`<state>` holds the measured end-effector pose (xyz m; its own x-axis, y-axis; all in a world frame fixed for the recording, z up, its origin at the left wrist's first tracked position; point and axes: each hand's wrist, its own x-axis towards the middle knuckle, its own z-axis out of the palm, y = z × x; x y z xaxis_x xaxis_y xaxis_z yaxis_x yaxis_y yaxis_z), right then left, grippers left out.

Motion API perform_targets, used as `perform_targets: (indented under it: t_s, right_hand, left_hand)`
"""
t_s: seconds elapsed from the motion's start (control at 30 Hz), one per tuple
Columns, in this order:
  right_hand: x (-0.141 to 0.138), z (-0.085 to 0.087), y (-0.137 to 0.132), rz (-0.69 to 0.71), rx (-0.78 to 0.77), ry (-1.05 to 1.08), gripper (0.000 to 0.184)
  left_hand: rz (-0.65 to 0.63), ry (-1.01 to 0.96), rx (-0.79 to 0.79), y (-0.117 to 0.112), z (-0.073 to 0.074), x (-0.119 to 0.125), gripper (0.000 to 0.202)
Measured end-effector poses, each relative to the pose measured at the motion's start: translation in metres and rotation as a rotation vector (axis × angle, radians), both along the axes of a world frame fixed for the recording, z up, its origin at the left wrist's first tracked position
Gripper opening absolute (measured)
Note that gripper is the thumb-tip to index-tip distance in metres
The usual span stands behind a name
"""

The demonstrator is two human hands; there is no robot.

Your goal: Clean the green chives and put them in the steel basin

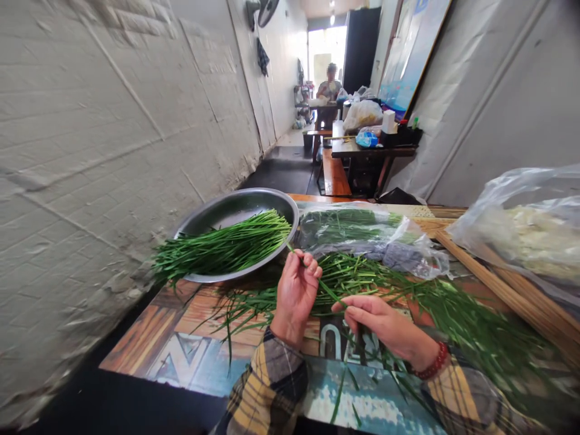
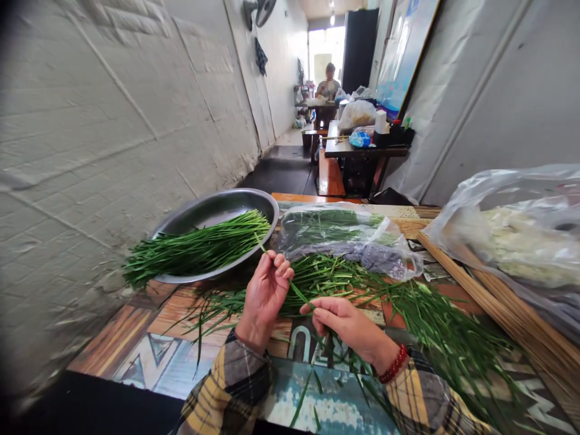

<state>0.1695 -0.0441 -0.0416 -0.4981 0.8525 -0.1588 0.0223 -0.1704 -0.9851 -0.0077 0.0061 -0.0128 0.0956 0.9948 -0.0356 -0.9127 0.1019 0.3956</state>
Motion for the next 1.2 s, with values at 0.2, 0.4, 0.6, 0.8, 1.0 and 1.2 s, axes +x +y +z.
perform_targets:
  t_s: [0.2,0.4,0.6,0.8,1.0,1.2]
  right_hand:
    - [0.023,0.005,0.007,-0.031,0.454,-0.434,0.030]
    - [0.043,-0.001,0.013,-0.104,0.668,-0.601,0.027]
    - [0.056,0.020,0.011,-0.162,0.569,-0.458,0.028]
    - [0.066,0.037,0.013,0.124,0.541,-0.302,0.029]
    - [0.055,0.001,0.026,-0.112,0.700,-0.660,0.023]
    - [0.057,-0.009,0.026,-0.086,0.821,-0.861,0.014]
  left_hand:
    - [0.034,0.049,0.045,0.003,0.004,-0.016,0.019]
    - [0.034,0.147,0.120,0.000,0.009,-0.018,0.014]
    - [0.064,0.275,0.126,-0.002,0.016,-0.024,0.013]
    - [-0.061,0.738,0.114,-0.004,0.012,-0.019,0.020]
    - [0.213,1.256,0.276,-0.002,0.000,-0.009,0.014]
    - [0.466,1.393,0.324,-0.005,-0.004,-0.005,0.004]
